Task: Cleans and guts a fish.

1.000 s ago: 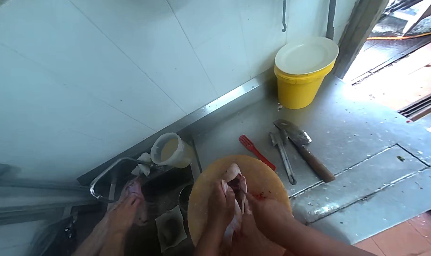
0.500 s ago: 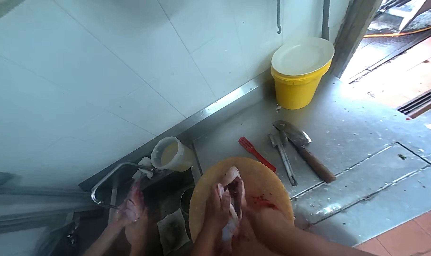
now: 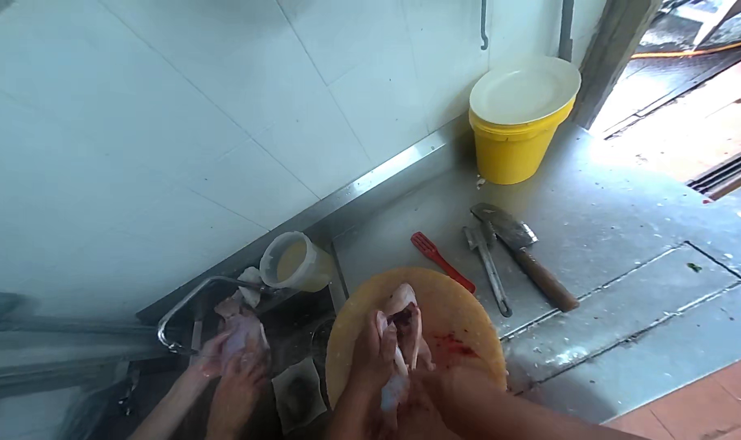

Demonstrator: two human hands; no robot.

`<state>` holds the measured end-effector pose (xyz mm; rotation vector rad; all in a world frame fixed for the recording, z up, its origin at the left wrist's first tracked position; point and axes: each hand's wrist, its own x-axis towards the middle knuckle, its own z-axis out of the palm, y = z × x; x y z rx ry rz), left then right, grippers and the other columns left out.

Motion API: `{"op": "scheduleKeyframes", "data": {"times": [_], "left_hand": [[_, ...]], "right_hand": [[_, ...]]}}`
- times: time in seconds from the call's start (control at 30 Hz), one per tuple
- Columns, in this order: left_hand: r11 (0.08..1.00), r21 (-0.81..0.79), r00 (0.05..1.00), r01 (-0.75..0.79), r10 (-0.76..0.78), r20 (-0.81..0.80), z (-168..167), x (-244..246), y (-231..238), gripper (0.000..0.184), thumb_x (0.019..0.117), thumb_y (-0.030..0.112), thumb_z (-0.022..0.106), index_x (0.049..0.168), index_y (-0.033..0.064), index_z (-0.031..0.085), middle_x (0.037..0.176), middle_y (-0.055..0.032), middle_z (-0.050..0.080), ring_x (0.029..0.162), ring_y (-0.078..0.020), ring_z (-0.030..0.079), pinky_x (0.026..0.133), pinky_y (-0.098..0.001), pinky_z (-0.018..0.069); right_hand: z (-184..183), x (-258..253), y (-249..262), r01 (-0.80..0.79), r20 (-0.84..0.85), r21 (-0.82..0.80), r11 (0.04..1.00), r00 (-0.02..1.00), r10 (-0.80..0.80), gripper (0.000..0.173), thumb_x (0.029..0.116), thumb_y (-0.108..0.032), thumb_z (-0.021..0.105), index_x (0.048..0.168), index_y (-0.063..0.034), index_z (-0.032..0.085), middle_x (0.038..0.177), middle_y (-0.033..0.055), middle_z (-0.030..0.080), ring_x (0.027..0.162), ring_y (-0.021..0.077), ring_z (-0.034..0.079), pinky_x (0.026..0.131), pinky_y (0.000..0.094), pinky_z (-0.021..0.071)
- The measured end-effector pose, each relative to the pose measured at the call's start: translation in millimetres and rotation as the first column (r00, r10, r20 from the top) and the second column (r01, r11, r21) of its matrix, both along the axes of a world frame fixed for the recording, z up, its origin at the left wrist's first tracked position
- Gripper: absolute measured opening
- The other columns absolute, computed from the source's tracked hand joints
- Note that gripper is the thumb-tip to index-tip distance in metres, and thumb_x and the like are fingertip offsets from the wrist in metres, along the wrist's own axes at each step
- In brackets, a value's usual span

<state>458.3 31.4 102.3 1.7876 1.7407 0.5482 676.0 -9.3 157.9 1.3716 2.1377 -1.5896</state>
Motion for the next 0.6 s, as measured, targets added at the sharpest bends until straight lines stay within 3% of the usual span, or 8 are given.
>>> {"op": "scheduleKeyframes", "data": {"times": [0.03, 0.1, 0.17, 0.27, 0.37, 0.5, 0.6], "left_hand": [[1.0, -0.014, 1.0, -0.007, 0.008, 0.026, -0.3, -3.5, 0.7, 0.058, 0.1006, 0.043, 0.043, 0.14, 0.0006, 0.048, 0.106, -0.0105, 0.069, 0.093, -0.0162, 0.069, 0.083, -0.0409, 0.06], [0.999, -0.053, 0.999, -0.009, 0.011, 0.045, 0.7, -7.1, 1.3, 0.056, 0.0994, 0.04, 0.045, 0.14, 0.0014, 0.048, 0.106, -0.0112, 0.068, 0.093, -0.0174, 0.068, 0.083, -0.0416, 0.0593], [0.996, -0.086, 0.999, 0.001, 0.003, 0.051, 2.6, -7.3, 2.4, 0.054, 0.0981, 0.038, 0.047, 0.139, 0.0028, 0.049, 0.106, -0.0114, 0.068, 0.094, -0.0181, 0.068, 0.083, -0.0423, 0.0591], [0.99, -0.139, 0.987, -0.018, 0.04, 0.155, 8.3, -7.5, 5.0, 0.045, 0.094, 0.027, 0.054, 0.133, 0.0048, 0.052, 0.107, -0.0089, 0.067, 0.093, -0.0156, 0.068, 0.081, -0.0393, 0.0598], [0.973, -0.226, 0.968, -0.033, 0.088, 0.235, 13.9, -4.8, 2.7, 0.038, 0.093, 0.019, 0.057, 0.128, 0.006, 0.053, 0.106, -0.0082, 0.067, 0.092, -0.0156, 0.068, 0.079, -0.0383, 0.0601], [0.942, -0.335, 0.988, -0.022, 0.072, 0.137, 23.3, 0.0, 12.5, 0.038, 0.0955, 0.024, 0.057, 0.13, 0.0096, 0.053, 0.109, -0.0087, 0.066, 0.095, -0.0171, 0.067, 0.081, -0.0407, 0.0593], [0.924, -0.381, 0.99, 0.001, 0.052, 0.131, 25.7, -1.6, 16.5, 0.035, 0.0949, 0.022, 0.057, 0.128, 0.011, 0.053, 0.108, -0.008, 0.066, 0.094, -0.0172, 0.067, 0.08, -0.041, 0.0594]], "right_hand": [[-2.1, 5.2, 6.5, 0.077, -0.059, 0.009, 0.997, 0.995, -0.076, 0.04, 0.1067, -0.021, 0.048, 0.146, -0.0177, 0.053, 0.111, 0.0227, 0.071, 0.102, 0.0433, 0.07, 0.086, 0.0674, 0.0555], [-2.0, 7.4, 17.9, 0.138, -0.162, -0.036, 0.99, 0.976, -0.142, 0.042, 0.1099, -0.023, 0.043, 0.15, -0.0171, 0.051, 0.117, 0.0188, 0.07, 0.105, 0.0362, 0.07, 0.091, 0.0603, 0.0557], [-0.4, -3.2, 5.3, 0.098, -0.212, -0.098, 0.99, 0.97, -0.117, 0.04, 0.1079, -0.021, 0.047, 0.146, -0.0113, 0.054, 0.121, 0.0213, 0.068, 0.109, 0.0384, 0.069, 0.094, 0.0616, 0.0545], [3.2, -2.6, -9.7, 0.013, -0.054, -0.07, 0.997, 0.998, -0.017, 0.043, 0.1039, -0.017, 0.054, 0.147, -0.0176, 0.054, 0.116, 0.0243, 0.07, 0.106, 0.0462, 0.069, 0.087, 0.0698, 0.0543], [-2.9, 26.2, 18.3, -0.047, 0.097, 0.106, 0.993, 0.995, 0.036, 0.051, 0.1043, -0.014, 0.051, 0.154, -0.022, 0.047, 0.114, 0.0296, 0.068, 0.104, 0.0531, 0.066, 0.083, 0.0742, 0.0518], [31.2, 23.8, 31.6, -0.063, 0.149, 0.119, 0.991, 0.988, 0.045, 0.055, 0.1042, -0.01, 0.049, 0.158, -0.0169, 0.039, 0.114, 0.03, 0.067, 0.106, 0.0528, 0.066, 0.085, 0.0717, 0.0526], [19.6, 13.9, 10.6, -0.167, 0.133, 0.088, 0.982, 0.979, 0.154, 0.042, 0.1033, -0.01, 0.052, 0.145, -0.0102, 0.051, 0.112, 0.0296, 0.066, 0.103, 0.0528, 0.066, 0.08, 0.072, 0.0535]]}}
